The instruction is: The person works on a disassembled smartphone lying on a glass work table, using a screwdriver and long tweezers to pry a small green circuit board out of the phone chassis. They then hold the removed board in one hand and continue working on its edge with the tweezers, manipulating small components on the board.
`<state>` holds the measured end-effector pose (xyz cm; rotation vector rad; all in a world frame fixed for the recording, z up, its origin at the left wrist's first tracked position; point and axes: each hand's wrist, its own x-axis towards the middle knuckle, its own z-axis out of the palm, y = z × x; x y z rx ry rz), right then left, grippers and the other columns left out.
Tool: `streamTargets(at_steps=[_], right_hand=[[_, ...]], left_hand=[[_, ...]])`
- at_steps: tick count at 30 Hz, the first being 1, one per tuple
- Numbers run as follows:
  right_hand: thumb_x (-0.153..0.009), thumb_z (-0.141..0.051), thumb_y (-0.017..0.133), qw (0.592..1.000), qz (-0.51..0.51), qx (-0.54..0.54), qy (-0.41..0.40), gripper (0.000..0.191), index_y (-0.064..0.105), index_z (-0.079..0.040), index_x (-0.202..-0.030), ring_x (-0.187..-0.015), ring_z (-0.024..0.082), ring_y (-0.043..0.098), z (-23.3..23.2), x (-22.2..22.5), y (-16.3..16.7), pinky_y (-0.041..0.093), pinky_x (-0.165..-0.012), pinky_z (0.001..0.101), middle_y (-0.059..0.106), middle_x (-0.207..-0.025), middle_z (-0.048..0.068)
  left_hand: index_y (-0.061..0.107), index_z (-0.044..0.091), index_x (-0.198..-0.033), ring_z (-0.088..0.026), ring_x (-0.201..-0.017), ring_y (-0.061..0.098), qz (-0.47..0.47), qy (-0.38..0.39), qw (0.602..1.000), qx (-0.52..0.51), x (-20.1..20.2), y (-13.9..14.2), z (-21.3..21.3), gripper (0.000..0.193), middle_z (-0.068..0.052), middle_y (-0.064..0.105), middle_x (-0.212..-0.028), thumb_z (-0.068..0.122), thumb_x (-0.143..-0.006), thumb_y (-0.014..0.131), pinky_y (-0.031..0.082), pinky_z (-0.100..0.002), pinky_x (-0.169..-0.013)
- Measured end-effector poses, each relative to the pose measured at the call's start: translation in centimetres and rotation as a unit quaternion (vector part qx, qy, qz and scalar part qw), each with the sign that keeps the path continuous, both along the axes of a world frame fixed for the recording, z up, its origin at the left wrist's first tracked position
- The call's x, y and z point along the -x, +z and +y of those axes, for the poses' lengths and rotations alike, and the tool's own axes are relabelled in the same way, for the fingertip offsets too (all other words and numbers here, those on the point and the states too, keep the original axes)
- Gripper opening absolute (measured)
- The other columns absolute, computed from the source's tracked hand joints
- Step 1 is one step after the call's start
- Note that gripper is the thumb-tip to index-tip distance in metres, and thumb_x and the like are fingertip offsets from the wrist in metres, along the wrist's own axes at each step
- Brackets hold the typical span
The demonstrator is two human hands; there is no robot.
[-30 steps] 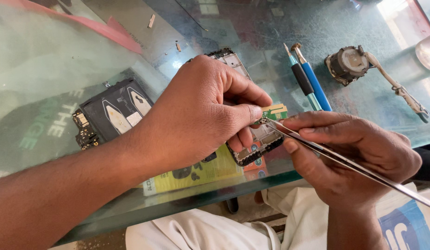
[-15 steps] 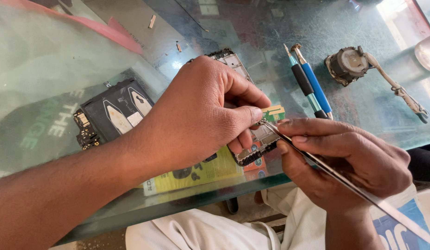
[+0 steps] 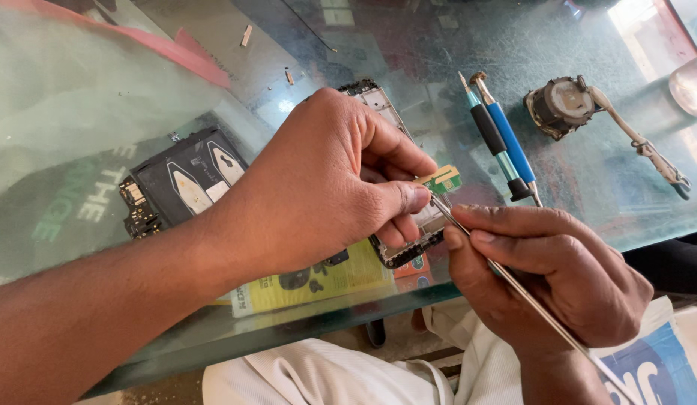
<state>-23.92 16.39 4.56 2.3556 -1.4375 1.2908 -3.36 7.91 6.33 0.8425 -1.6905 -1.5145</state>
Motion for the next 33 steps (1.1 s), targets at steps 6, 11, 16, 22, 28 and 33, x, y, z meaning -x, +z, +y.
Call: streamTargets(at_steps=[6, 11, 16, 22, 28, 33], right_hand=[[-0.089, 0.007, 0.082, 0.988, -0.148, -0.026, 0.032, 0.023, 0.060, 0.003, -0.086, -0.087, 0.020, 0.077, -1.3, 0.3, -0.7, 0.062, -0.071, 0.0241, 0.073, -0.093, 0.020], [-0.089, 0.011, 0.073, 0.929, -0.334, -0.153, 0.044, 0.014, 0.061, 0.005, -0.089, -0.082, 0.021, 0.076, -1.6, 0.6, 0.0, 0.068, -0.075, 0.0313, 0.073, -0.098, 0.022], [-0.090, 0.012, 0.071, 0.909, -0.378, -0.168, 0.058, 0.012, 0.061, 0.005, -0.090, -0.082, 0.021, 0.077, -2.2, 0.9, 0.0, 0.070, -0.076, 0.0335, 0.072, -0.099, 0.023], [-0.091, 0.009, 0.079, 0.978, -0.197, -0.047, 0.045, 0.022, 0.058, 0.005, -0.094, -0.090, 0.020, 0.076, -1.9, 1.5, -1.3, 0.063, -0.074, 0.0236, 0.073, -0.100, 0.023], [-0.098, 0.008, 0.080, 0.972, -0.214, -0.033, 0.095, 0.020, 0.060, 0.004, -0.099, -0.092, 0.017, 0.077, -1.6, 2.0, -1.8, 0.064, -0.079, 0.0221, 0.074, -0.102, 0.022], [-0.095, 0.006, 0.079, 0.970, -0.220, -0.044, 0.093, 0.020, 0.060, 0.003, -0.102, -0.093, 0.018, 0.077, -1.8, 2.3, -1.4, 0.065, -0.080, 0.0236, 0.073, -0.105, 0.022]], left_hand=[[0.077, -0.009, -0.103, -0.005, -0.057, 0.072, 0.032, -0.010, 0.999, -0.006, 0.1, -0.1, 0.2, 0.019, -0.008, 0.079, -0.074, 0.000, -0.086, 0.072, 0.062, -0.020, -0.052], [0.081, -0.004, -0.109, -0.001, -0.062, 0.066, 0.057, -0.025, 0.998, 0.009, 0.2, -0.5, 0.4, 0.022, -0.004, 0.078, -0.077, 0.000, -0.089, 0.073, 0.058, -0.018, -0.055], [0.076, -0.003, -0.111, -0.001, -0.069, 0.070, 0.034, 0.015, 0.996, 0.085, 0.5, -0.6, 0.3, 0.029, -0.003, 0.079, -0.081, 0.000, -0.083, 0.077, 0.059, -0.017, -0.062], [0.069, -0.005, -0.122, -0.005, -0.069, 0.075, 0.054, 0.000, 0.998, 0.034, 0.3, -0.7, 0.2, 0.039, -0.005, 0.077, -0.083, 0.000, -0.084, 0.076, 0.064, -0.020, -0.061], [0.066, -0.005, -0.131, -0.005, -0.070, 0.074, 0.054, -0.022, 0.997, 0.055, 0.1, -0.6, 0.4, 0.045, -0.005, 0.075, -0.084, -0.002, -0.086, 0.074, 0.064, -0.020, -0.061], [0.061, -0.001, -0.139, -0.006, -0.072, 0.076, 0.078, -0.044, 0.995, 0.038, 0.2, -0.9, 0.4, 0.052, -0.004, 0.070, -0.088, -0.004, -0.087, 0.069, 0.065, -0.021, -0.061]])
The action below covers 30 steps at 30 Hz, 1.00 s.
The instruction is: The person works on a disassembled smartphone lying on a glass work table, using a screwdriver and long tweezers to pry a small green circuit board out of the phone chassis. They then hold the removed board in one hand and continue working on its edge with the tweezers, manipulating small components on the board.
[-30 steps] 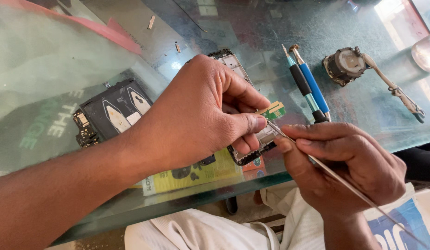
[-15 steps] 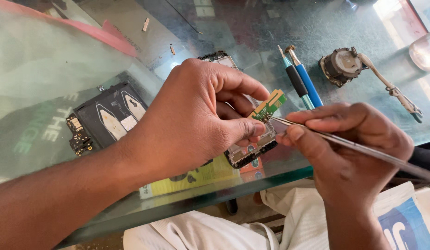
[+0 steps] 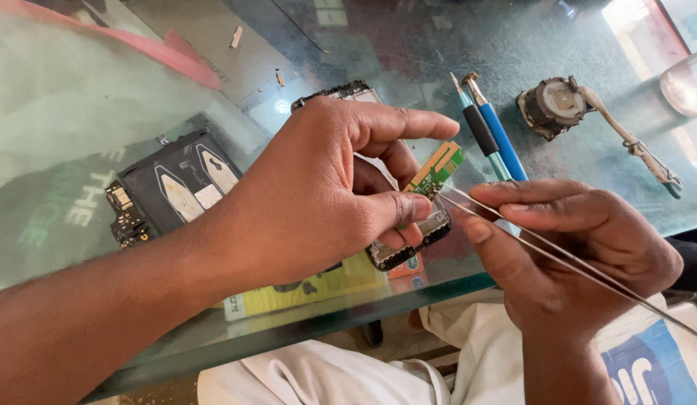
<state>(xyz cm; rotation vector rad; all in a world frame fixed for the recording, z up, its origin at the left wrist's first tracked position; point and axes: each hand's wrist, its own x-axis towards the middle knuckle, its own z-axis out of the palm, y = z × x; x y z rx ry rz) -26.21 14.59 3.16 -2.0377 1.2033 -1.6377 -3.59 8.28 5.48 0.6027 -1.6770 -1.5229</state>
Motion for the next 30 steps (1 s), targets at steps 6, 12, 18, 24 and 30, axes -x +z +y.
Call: streamTargets(at_steps=[6, 12, 18, 24, 30], right_hand=[[-0.093, 0.012, 0.081, 1.000, 0.019, -0.011, 0.008, 0.028, 0.057, 0.005, -0.107, -0.099, 0.021, 0.076, 0.31, -0.44, 0.08, 0.065, -0.088, 0.0275, 0.069, -0.114, 0.025], [-0.088, 0.013, 0.077, 0.995, -0.049, -0.037, 0.074, 0.035, 0.055, 0.004, -0.114, -0.103, 0.021, 0.075, -0.35, -0.22, 0.19, 0.066, -0.089, 0.0286, 0.067, -0.119, 0.024], [-0.091, 0.011, 0.079, 1.000, 0.015, -0.007, 0.026, 0.029, 0.057, 0.003, -0.109, -0.097, 0.021, 0.076, 0.14, -0.14, 0.00, 0.065, -0.086, 0.0256, 0.069, -0.113, 0.023], [-0.090, 0.004, 0.085, 0.992, 0.118, 0.040, -0.014, 0.025, 0.062, -0.002, -0.098, -0.092, 0.022, 0.079, 0.54, 0.32, 0.31, 0.065, -0.079, 0.0253, 0.073, -0.102, 0.020], [-0.085, 0.003, 0.087, 0.987, 0.147, 0.066, 0.005, 0.028, 0.062, -0.003, -0.096, -0.092, 0.023, 0.078, 0.16, 0.37, 0.80, 0.064, -0.081, 0.0274, 0.073, -0.102, 0.019]], left_hand=[[0.064, 0.002, -0.136, -0.008, -0.071, 0.077, -0.023, 0.002, 1.000, -0.003, -0.16, -0.01, -0.26, 0.049, -0.004, 0.068, -0.093, -0.002, -0.087, 0.067, 0.066, -0.023, -0.060], [0.065, 0.002, -0.129, -0.009, -0.069, 0.077, -0.031, 0.009, 0.999, -0.003, -0.28, 0.39, -0.47, 0.043, -0.005, 0.070, -0.091, 0.000, -0.086, 0.069, 0.067, -0.023, -0.060], [0.065, -0.001, -0.130, -0.010, -0.067, 0.079, -0.022, 0.004, 0.999, -0.029, -0.28, 0.33, -0.47, 0.043, -0.006, 0.070, -0.089, 0.001, -0.087, 0.068, 0.066, -0.022, -0.058], [0.066, -0.006, -0.127, -0.011, -0.064, 0.077, -0.012, -0.009, 0.999, -0.031, -0.29, 0.16, -0.52, 0.042, -0.006, 0.070, -0.083, -0.001, -0.085, 0.067, 0.065, -0.024, -0.054], [0.066, -0.007, -0.127, -0.011, -0.060, 0.074, -0.003, -0.026, 0.998, -0.050, -0.38, 0.15, -0.60, 0.045, -0.006, 0.070, -0.079, -0.001, -0.083, 0.066, 0.063, -0.025, -0.050]])
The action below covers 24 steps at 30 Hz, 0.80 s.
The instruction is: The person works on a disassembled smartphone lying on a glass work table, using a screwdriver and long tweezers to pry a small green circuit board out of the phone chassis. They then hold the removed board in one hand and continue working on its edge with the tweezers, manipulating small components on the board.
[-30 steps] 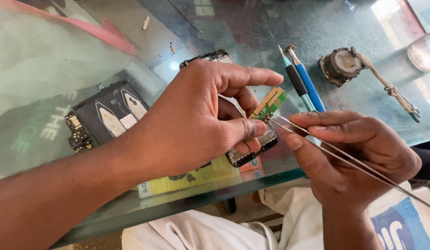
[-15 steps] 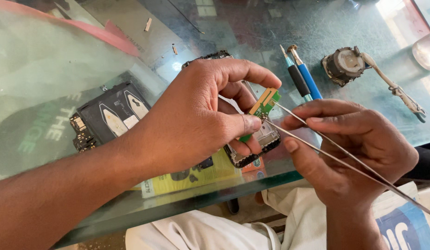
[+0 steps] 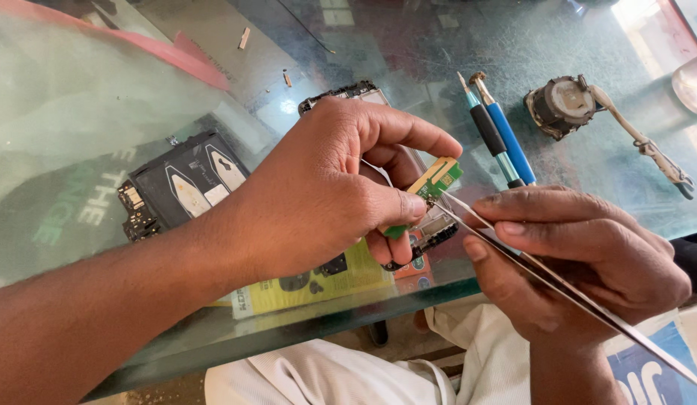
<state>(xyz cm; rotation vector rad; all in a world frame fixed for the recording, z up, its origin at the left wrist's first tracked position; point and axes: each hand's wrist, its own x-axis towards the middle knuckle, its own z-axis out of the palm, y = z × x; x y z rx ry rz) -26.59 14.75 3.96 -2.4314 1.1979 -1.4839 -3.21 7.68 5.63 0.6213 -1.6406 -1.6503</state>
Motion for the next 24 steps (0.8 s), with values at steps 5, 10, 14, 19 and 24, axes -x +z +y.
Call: streamTargets(at_steps=[5, 10, 14, 19, 24], right_hand=[[-0.080, 0.003, 0.088, 1.000, 0.014, 0.017, 0.006, 0.029, 0.062, -0.003, -0.092, -0.093, 0.024, 0.077, -0.1, -0.3, 0.3, 0.063, -0.082, 0.0301, 0.073, -0.101, 0.019], [-0.083, 0.004, 0.086, 1.000, -0.006, 0.010, -0.007, 0.029, 0.061, -0.001, -0.095, -0.090, 0.022, 0.077, -0.1, -0.2, -0.3, 0.062, -0.077, 0.0258, 0.073, -0.101, 0.021], [-0.090, 0.005, 0.084, 0.999, -0.040, -0.016, -0.005, 0.028, 0.060, -0.001, -0.102, -0.091, 0.020, 0.078, 0.0, 0.4, -1.1, 0.063, -0.078, 0.0235, 0.073, -0.104, 0.021], [-0.092, 0.006, 0.084, 0.999, -0.042, -0.018, -0.002, 0.027, 0.061, -0.001, -0.104, -0.093, 0.022, 0.078, 0.3, 0.8, -1.2, 0.064, -0.080, 0.0243, 0.073, -0.106, 0.022], [-0.085, 0.005, 0.084, 0.999, -0.027, -0.016, 0.004, 0.028, 0.061, -0.001, -0.099, -0.089, 0.022, 0.077, 0.0, 0.5, -0.6, 0.063, -0.077, 0.0256, 0.073, -0.106, 0.021]], left_hand=[[0.066, -0.006, -0.126, -0.009, -0.059, 0.074, -0.009, 0.003, 1.000, 0.006, -0.1, 0.2, 0.1, 0.045, -0.005, 0.070, -0.077, -0.001, -0.082, 0.066, 0.062, -0.024, -0.049], [0.065, -0.004, -0.126, -0.009, -0.058, 0.072, -0.015, 0.004, 1.000, 0.015, -0.1, 0.3, 0.1, 0.044, -0.006, 0.071, -0.077, -0.001, -0.083, 0.066, 0.061, -0.023, -0.049], [0.064, -0.002, -0.125, -0.008, -0.058, 0.072, -0.021, 0.011, 1.000, 0.010, -0.1, 0.4, 0.1, 0.043, -0.005, 0.071, -0.078, 0.000, -0.083, 0.067, 0.062, -0.023, -0.049], [0.064, -0.002, -0.126, -0.010, -0.059, 0.072, -0.015, 0.013, 1.000, -0.001, 0.0, 0.3, 0.2, 0.043, -0.006, 0.070, -0.081, -0.001, -0.083, 0.067, 0.063, -0.024, -0.050], [0.063, -0.002, -0.126, -0.009, -0.061, 0.073, -0.008, 0.009, 1.000, 0.011, 0.0, 0.1, 0.1, 0.042, -0.006, 0.070, -0.081, -0.001, -0.084, 0.067, 0.064, -0.024, -0.052]])
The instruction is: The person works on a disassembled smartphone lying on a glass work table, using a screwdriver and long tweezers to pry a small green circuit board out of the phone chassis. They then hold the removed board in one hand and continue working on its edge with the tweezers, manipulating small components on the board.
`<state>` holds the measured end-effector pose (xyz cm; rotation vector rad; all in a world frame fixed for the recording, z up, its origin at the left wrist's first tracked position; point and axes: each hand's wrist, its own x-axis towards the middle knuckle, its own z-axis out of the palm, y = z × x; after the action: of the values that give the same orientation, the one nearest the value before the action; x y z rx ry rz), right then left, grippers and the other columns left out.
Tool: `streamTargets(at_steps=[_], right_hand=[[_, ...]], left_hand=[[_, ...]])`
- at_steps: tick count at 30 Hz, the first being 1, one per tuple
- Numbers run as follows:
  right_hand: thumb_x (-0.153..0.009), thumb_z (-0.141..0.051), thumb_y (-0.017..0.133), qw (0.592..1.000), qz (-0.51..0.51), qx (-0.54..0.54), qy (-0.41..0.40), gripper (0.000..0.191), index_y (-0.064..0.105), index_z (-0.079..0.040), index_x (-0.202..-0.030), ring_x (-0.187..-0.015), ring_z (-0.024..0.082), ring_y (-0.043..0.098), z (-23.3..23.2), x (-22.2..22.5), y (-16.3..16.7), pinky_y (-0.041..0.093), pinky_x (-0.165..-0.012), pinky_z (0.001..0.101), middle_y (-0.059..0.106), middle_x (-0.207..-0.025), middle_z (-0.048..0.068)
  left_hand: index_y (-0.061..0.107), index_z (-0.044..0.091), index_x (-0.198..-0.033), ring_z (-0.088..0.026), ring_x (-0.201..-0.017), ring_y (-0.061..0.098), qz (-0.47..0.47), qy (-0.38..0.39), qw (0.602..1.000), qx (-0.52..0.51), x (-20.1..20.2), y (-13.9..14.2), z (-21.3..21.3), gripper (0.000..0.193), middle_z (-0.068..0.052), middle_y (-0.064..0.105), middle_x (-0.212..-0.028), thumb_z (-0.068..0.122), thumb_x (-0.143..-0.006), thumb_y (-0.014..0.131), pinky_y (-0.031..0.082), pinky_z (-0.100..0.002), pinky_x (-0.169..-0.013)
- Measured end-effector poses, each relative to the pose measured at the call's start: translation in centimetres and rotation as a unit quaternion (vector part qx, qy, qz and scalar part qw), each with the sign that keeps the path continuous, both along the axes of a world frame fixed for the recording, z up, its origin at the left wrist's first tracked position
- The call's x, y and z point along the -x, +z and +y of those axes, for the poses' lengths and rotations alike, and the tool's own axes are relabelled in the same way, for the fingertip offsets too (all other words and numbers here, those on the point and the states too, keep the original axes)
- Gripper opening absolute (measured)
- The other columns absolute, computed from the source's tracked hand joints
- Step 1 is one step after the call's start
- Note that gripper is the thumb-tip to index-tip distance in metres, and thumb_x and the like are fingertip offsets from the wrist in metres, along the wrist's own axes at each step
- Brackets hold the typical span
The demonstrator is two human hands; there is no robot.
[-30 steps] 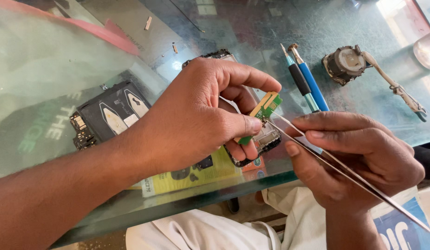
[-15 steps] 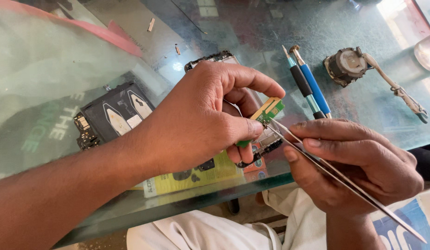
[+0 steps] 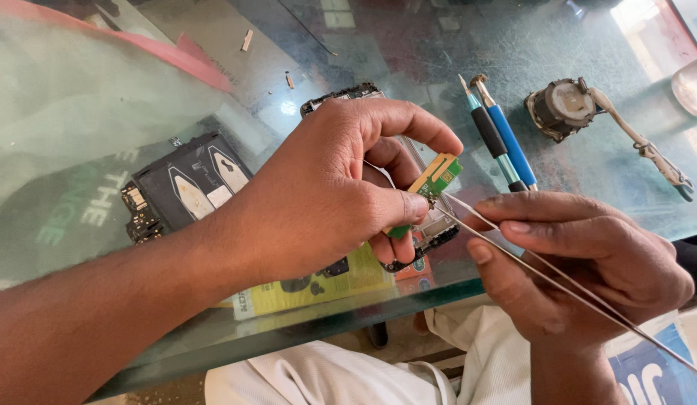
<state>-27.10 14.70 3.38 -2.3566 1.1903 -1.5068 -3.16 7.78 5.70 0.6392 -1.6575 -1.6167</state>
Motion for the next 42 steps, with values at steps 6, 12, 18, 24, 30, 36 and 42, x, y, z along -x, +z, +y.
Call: streamTargets(at_steps=[6, 12, 18, 24, 30, 36, 42], right_hand=[[-0.089, 0.005, 0.086, 1.000, -0.012, 0.016, 0.008, 0.026, 0.063, -0.002, -0.098, -0.088, 0.020, 0.078, 0.0, -1.1, 0.0, 0.064, -0.079, 0.0265, 0.074, -0.101, 0.020], [-0.092, 0.005, 0.086, 1.000, -0.001, 0.022, 0.001, 0.024, 0.062, -0.001, -0.092, -0.088, 0.021, 0.078, 0.1, -1.1, -0.1, 0.064, -0.079, 0.0262, 0.073, -0.098, 0.020], [-0.094, 0.007, 0.080, 0.993, -0.104, -0.061, 0.018, 0.020, 0.061, 0.002, -0.092, -0.084, 0.023, 0.077, 0.2, -1.3, -0.1, 0.065, -0.074, 0.0283, 0.071, -0.094, 0.021], [-0.093, 0.014, 0.068, 0.907, -0.335, -0.225, 0.116, 0.012, 0.061, 0.005, -0.090, -0.071, 0.027, 0.075, -1.2, -0.3, -0.1, 0.067, -0.065, 0.0371, 0.071, -0.088, 0.026], [-0.093, 0.013, 0.068, 0.848, -0.406, -0.300, 0.160, 0.009, 0.061, 0.010, -0.090, -0.073, 0.031, 0.074, -2.5, 1.3, -0.2, 0.065, -0.071, 0.0413, 0.069, -0.090, 0.031], [-0.092, 0.008, 0.072, 0.885, -0.369, -0.204, 0.195, 0.011, 0.062, 0.008, -0.094, -0.079, 0.030, 0.076, -1.8, 1.3, -0.8, 0.067, -0.078, 0.0429, 0.071, -0.097, 0.028], [-0.093, 0.011, 0.074, 0.920, -0.316, -0.188, 0.135, 0.011, 0.062, 0.010, -0.093, -0.077, 0.029, 0.076, -1.1, 1.0, -1.0, 0.068, -0.074, 0.0398, 0.071, -0.097, 0.030]], left_hand=[[0.064, -0.002, -0.124, -0.008, -0.063, 0.074, -0.008, 0.009, 1.000, 0.013, 0.1, 0.2, 0.1, 0.042, -0.005, 0.072, -0.079, -0.003, -0.082, 0.068, 0.065, -0.023, -0.053], [0.064, -0.001, -0.124, -0.007, -0.065, 0.073, -0.007, 0.001, 0.999, 0.044, 0.1, 0.2, 0.2, 0.043, -0.006, 0.075, -0.079, -0.005, -0.082, 0.070, 0.063, -0.022, -0.054], [0.064, 0.000, -0.121, -0.005, -0.069, 0.074, 0.004, 0.003, 1.000, 0.009, 0.2, 0.2, 0.4, 0.040, -0.005, 0.076, -0.080, -0.008, -0.082, 0.070, 0.064, -0.021, -0.057], [0.063, 0.005, -0.121, -0.003, -0.070, 0.069, -0.031, 0.018, 0.998, 0.045, 0.5, 0.2, 0.5, 0.041, -0.004, 0.073, -0.080, -0.009, -0.083, 0.070, 0.057, -0.020, -0.056], [0.060, 0.006, -0.122, -0.002, -0.073, 0.072, -0.019, 0.018, 0.997, 0.070, 0.6, 0.1, 0.5, 0.040, -0.003, 0.073, -0.083, -0.006, -0.086, 0.071, 0.057, -0.019, -0.057], [0.059, 0.007, -0.123, -0.004, -0.074, 0.075, -0.018, 0.029, 0.998, 0.050, 0.6, 0.2, 0.4, 0.041, -0.004, 0.074, -0.086, -0.005, -0.086, 0.071, 0.058, -0.019, -0.056], [0.056, 0.005, -0.127, -0.006, -0.073, 0.073, -0.001, 0.028, 0.999, 0.046, 0.3, 0.2, 0.6, 0.045, -0.006, 0.074, -0.086, -0.007, -0.086, 0.070, 0.056, -0.020, -0.055]])
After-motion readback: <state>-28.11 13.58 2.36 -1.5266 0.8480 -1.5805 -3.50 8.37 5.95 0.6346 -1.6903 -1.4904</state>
